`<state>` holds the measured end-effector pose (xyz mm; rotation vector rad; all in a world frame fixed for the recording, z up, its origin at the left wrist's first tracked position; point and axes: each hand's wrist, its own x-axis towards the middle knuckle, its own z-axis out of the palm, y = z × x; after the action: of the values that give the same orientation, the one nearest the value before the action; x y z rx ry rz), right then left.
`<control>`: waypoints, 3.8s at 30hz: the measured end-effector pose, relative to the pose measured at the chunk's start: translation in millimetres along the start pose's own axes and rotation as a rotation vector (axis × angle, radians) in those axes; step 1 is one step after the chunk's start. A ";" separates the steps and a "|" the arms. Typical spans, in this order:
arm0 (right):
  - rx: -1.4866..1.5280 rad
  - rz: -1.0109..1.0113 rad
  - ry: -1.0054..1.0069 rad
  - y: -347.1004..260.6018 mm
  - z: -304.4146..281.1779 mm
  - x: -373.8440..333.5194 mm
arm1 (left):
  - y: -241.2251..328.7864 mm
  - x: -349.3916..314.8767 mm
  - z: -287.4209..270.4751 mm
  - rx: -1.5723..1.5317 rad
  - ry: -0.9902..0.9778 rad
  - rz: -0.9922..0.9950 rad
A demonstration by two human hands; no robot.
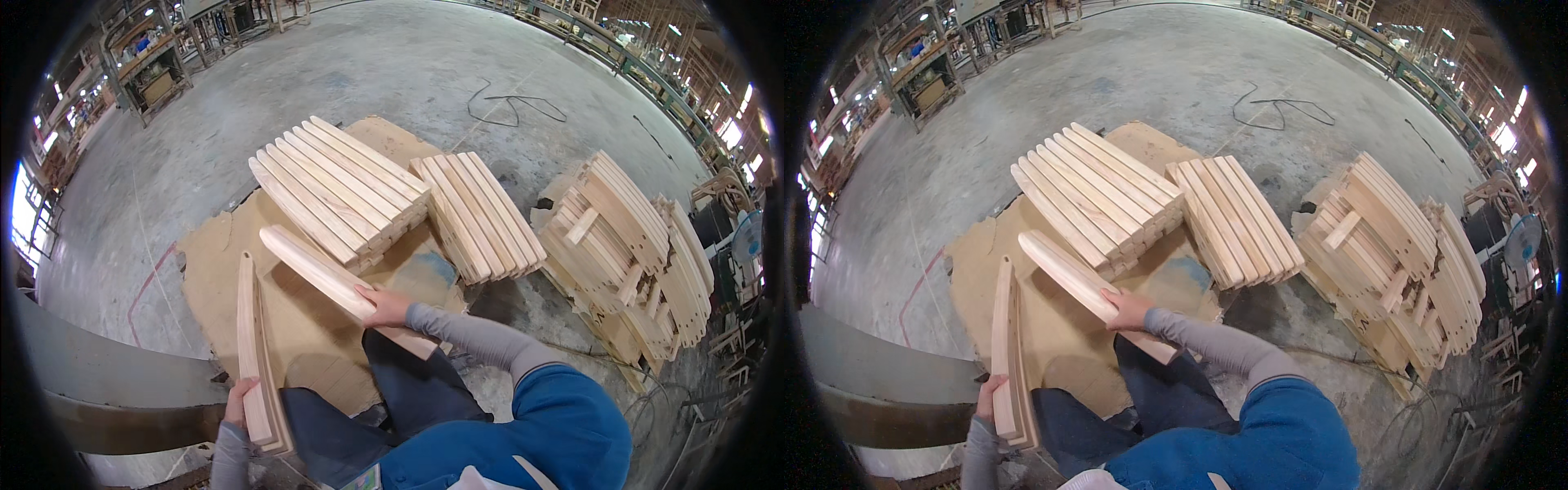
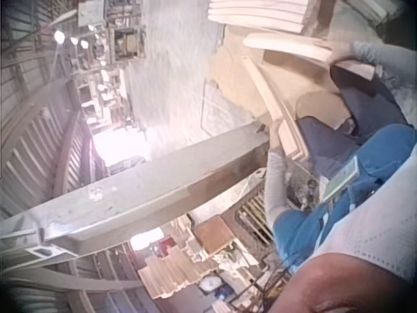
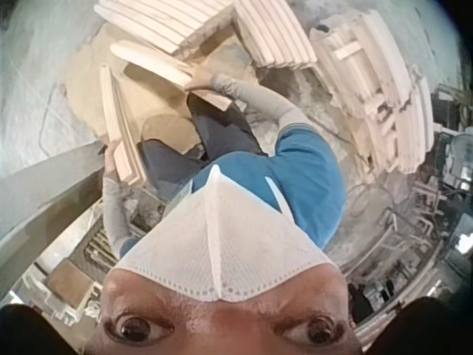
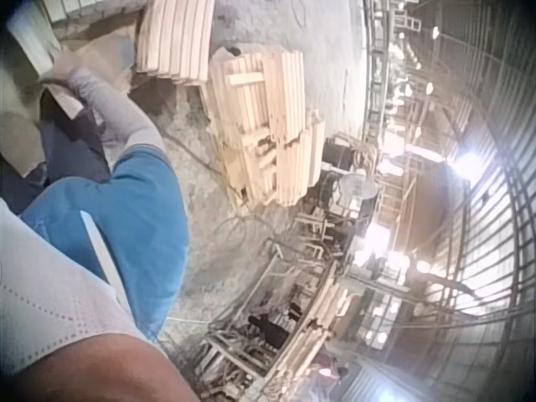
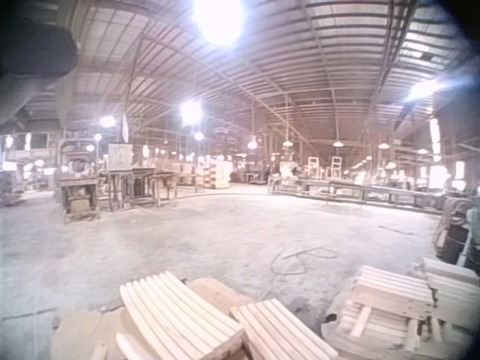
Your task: The person sits on the floor and repeatedly picks up, aligns, and stacks light-colored wooden slats with elongated holes. They carry stacks to a nearby table, place them down, and later apply a liquid from a green container using a small stick to the slats.
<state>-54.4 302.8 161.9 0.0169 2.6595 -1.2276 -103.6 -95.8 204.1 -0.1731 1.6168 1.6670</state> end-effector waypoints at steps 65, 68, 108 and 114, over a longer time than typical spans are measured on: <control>1.489 0.834 -0.337 -179.2 31.0 -108.3 | 13.3 -121.0 121.2 -1.072 0.176 0.029; 1.562 1.103 -0.541 -154.0 42.5 -75.3 | 10.0 -117.1 121.4 -1.085 0.175 0.043; 0.988 0.099 -1.356 -549.1 -171.7 -374.7 | 271.8 -705.7 224.4 -0.619 0.149 0.188; 0.583 0.286 -1.624 -472.2 -187.7 -438.8 | 142.8 -740.5 368.4 -0.892 0.533 0.336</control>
<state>292.9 170.4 721.0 -0.3325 0.8621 -1.0643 464.6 -69.5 821.4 -0.8906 1.1541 2.6875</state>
